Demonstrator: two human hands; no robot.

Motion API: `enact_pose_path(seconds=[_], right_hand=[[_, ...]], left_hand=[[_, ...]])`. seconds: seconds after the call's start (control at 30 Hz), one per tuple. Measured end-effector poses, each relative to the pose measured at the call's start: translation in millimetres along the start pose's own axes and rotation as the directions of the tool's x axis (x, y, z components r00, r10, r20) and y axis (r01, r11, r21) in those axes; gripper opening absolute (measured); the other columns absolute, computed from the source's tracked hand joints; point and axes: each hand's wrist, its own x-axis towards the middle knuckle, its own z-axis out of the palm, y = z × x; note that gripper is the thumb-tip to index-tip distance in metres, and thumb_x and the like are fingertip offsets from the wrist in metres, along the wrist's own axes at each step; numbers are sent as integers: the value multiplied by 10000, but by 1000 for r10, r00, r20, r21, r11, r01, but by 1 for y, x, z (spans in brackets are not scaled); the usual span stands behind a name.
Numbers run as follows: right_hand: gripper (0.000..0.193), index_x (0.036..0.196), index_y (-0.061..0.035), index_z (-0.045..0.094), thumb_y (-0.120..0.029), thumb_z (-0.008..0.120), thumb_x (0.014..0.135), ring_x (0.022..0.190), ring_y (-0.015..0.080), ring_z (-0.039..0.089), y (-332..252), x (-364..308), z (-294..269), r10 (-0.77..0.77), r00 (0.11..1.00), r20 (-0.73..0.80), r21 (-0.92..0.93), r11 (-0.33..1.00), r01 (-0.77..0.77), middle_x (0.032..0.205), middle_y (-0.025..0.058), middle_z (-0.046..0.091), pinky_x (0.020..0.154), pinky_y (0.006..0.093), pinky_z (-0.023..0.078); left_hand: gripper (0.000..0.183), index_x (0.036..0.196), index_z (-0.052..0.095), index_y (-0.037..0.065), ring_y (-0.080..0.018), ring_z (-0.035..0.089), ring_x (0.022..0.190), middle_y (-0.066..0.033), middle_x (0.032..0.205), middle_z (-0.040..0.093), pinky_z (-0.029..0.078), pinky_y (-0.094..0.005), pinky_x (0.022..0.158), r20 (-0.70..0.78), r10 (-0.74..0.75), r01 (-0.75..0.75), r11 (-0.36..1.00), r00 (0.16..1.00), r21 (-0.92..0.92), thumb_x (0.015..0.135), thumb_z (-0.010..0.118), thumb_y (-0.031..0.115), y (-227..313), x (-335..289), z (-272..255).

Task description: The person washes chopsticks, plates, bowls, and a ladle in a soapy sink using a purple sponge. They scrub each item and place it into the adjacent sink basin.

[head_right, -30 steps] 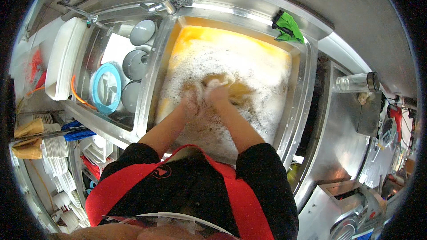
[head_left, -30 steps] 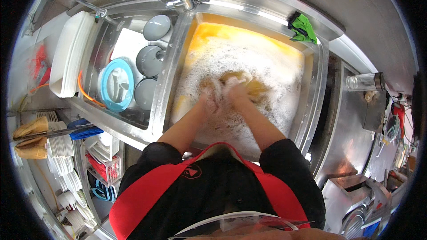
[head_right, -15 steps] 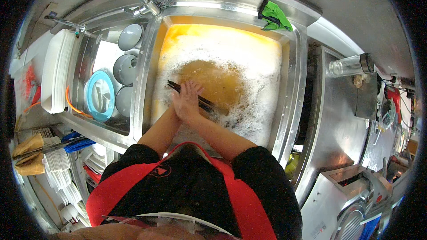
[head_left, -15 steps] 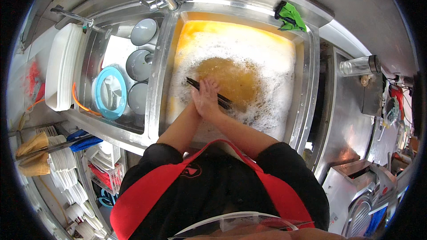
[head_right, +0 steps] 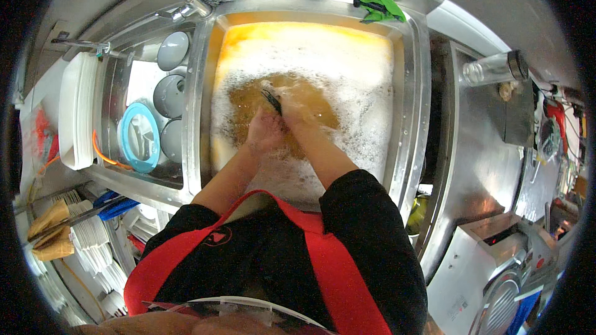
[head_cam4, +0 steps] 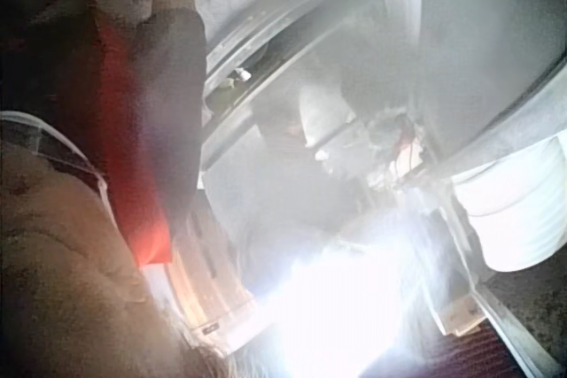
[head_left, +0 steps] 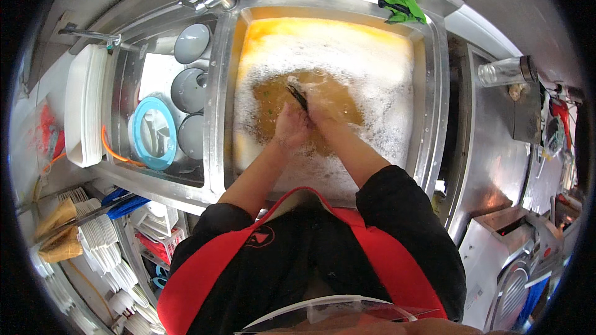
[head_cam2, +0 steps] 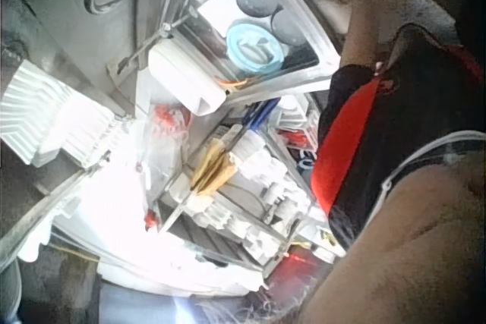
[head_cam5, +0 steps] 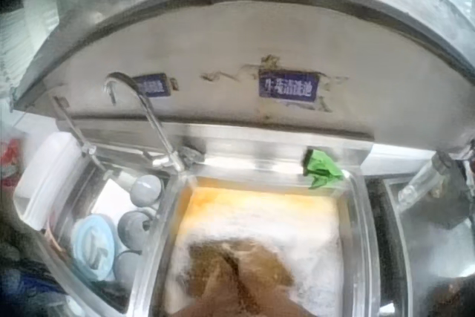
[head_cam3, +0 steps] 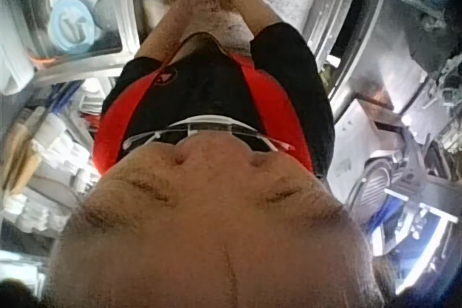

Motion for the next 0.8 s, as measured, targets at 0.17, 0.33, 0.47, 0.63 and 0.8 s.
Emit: enact_pose_path(seconds=[0.17,0.33,0.47,0.63,0.8], right_hand=[[400,1121,-89,581,-374,347,967,1053,361,573,35,12,56,-111,969,-218,-632,773,-54,1081,218,618,955,490,419],[378,1140,-110,560,-369,346,968,983,387,614,-19,-40,95,-298,775,-557,-411,910,55,1046,253,632,977,511,406],[369,1203,-35,526,-276,370,971,1000,430,590,-32,-46,14,119,982,-146,-133,981,-139,1058,268,620,956,530,411],[348,1239,-28,524,-213,411,967,1081,419,558,-22,-49,42,-365,841,-399,-348,909,230,1154,230,603,961,488,427],[367,1270,-24,544,-215,481,962,1183,353,518,10,-105,28,-619,756,-215,-14,776,631,1257,191,569,1010,405,396]], left_hand=[[584,1266,490,75,-299,500,1090,-113,1215,541,376,-422,980,86,105,-96,990,991,-107,979,300,546,-7,-8,39],[670,1309,467,114,-256,520,1098,-72,1193,565,410,-379,950,-285,264,-238,963,921,124,942,284,644,-11,-30,51],[672,1367,417,142,-241,489,1162,-26,1291,522,403,-391,983,107,-40,25,989,993,144,944,274,644,-7,-45,62],[535,1278,456,49,-251,524,1148,-136,1287,528,442,-408,966,38,109,-116,940,993,320,995,346,490,1,-39,69],[326,940,492,67,-238,602,868,-125,978,617,508,-385,779,16,370,-357,885,929,298,1020,376,360,45,-50,87]])
